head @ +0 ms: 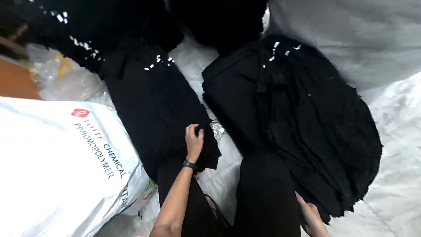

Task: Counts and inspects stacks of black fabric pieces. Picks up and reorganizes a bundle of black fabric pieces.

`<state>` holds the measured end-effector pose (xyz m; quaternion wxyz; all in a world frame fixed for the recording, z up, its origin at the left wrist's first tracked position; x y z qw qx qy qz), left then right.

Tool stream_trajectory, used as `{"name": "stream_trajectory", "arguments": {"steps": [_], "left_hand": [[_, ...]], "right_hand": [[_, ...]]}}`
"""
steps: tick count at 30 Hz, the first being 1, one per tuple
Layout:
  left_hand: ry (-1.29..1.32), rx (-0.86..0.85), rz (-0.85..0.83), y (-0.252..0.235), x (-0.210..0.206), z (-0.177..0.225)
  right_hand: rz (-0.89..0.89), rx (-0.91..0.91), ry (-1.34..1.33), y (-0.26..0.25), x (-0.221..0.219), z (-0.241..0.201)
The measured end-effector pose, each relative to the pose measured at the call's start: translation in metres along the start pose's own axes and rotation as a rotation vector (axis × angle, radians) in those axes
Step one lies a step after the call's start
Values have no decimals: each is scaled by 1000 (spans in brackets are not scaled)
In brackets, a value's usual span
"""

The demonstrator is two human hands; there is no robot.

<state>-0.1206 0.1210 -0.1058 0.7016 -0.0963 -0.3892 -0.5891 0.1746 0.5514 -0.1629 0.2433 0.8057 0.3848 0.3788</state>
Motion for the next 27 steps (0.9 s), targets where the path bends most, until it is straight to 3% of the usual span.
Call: {"name": "stream_trajectory", "arguments": {"steps": [2,4,8,10,12,14,17,20,23,27], "left_hand": [[-22,98,219,-3,51,-41],[-45,219,316,-12,81,-81],[-262,344,195,-32,78,-100],[-182,362,167,-29,82,-94],[-22,373,247,-14,104,-95],[133,414,430,10,142,-110],[377,402,644,43,215,-123],[566,259,632,78,284,-93],[713,95,603,104,318,-63],[762,50,484,110,303,-37]], "right_hand": [[-269,45,253,-1,1,-11],[-467,158,521,-2,-4,-39],[-341,566,686,-7,-17,-147],[-262,799,617,14,-44,-213],[-281,984,497,52,-87,-266],[-436,1066,402,88,-146,-291],[-780,972,383,133,-251,-281],[-1030,891,460,178,-344,-252],[-1063,892,422,225,-406,-239],[-1051,844,450,274,-464,-222]]}}
Point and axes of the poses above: each hand's wrist, its own y-axis away from the middle knuckle, its own x-axis out of the back of the hand, z = x × y, the point moved 10 cm from there along -y, towards the middle knuckle, and after that the axes turned 10 degrees about x, right-handed, at the moved point
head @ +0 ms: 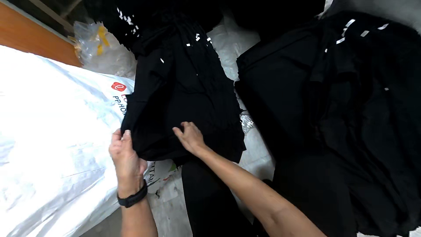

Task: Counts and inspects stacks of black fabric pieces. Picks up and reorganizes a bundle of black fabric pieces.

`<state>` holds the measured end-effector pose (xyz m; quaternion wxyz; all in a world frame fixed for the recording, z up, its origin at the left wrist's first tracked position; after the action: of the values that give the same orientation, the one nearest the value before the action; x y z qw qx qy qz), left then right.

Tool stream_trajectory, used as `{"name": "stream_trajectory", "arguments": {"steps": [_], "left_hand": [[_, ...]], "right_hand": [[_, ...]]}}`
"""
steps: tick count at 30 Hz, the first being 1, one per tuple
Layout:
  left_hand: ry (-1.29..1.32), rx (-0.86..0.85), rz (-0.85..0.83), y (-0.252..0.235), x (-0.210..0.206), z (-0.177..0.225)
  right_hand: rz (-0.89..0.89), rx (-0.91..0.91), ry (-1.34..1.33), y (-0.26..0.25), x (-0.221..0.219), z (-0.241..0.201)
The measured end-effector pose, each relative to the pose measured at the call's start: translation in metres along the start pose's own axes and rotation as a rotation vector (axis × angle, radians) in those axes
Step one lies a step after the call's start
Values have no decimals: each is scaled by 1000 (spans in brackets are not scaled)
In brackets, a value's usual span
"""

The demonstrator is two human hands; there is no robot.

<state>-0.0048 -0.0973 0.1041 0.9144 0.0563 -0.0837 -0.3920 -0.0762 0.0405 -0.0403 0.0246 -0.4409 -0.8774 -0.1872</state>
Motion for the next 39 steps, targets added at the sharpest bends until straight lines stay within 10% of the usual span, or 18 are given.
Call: {"name": "stream_trajectory", "arguments": {"steps": [5,11,18,24,31,39], "left_hand": [[97,185,-122,10,-46,-50],[253,149,-75,24,-7,-47],[387,-52,0,35,66,3],[520,57,-203,48,-26,5],[592,-236,-278,60,-3,81],[651,-103,-409,77,-74,73]], "right_hand": [[-195,-112,355,-36,-67,16],[-71,52,774,-43,-108,31],[-44,10,605,-19,-64,28],[82,-138,436,20,-44,43],[459,71,398,69,19,37],[585,-236,-114,74,37,109]]}}
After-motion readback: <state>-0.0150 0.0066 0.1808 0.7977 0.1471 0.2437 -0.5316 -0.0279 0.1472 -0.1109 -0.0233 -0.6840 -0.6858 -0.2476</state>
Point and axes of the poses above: each hand's wrist, its own y-axis away from the middle knuckle, its own x-axis out of the back of the hand, z = x × y, the point moved 10 cm from there along -y, towards the middle knuckle, and after that the axes turned 10 degrees about x, right-handed, at the moved point
